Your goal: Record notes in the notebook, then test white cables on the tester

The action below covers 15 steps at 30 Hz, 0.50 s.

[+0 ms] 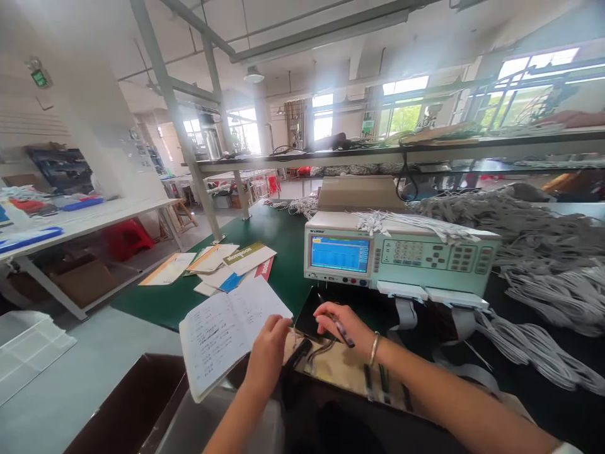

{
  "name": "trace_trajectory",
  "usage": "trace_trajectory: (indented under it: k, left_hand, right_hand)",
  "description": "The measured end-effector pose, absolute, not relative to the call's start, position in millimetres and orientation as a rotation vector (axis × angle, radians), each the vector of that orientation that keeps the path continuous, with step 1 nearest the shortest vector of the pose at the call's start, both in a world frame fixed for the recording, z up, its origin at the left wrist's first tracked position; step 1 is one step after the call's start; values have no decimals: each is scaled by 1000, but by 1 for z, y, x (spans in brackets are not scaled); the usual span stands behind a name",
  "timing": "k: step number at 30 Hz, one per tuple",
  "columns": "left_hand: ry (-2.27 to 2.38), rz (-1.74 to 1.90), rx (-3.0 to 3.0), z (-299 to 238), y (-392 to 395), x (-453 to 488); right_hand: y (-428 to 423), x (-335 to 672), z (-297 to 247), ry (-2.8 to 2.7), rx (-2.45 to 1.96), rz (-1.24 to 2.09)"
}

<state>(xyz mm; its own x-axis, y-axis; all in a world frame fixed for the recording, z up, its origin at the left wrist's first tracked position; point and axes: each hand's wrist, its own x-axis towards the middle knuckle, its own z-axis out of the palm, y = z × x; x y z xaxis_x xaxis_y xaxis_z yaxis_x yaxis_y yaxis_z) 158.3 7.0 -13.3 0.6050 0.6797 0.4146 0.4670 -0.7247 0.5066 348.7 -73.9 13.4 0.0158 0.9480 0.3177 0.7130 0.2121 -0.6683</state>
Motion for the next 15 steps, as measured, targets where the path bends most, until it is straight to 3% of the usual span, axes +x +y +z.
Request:
trace_trajectory:
  k: [4,9,15]
  left_hand:
    - [1004,671,2436,-35,25,162]
    - [1105,477,2427,-56,28,158]
    - [1013,400,2381,-37,24,173]
  right_hand:
    - [-55,350,-5,-2061,-1620,25]
    - [-16,335,-27,-2234,-1605,-36]
    - [-14,339,-39,-2264,-1656,-42]
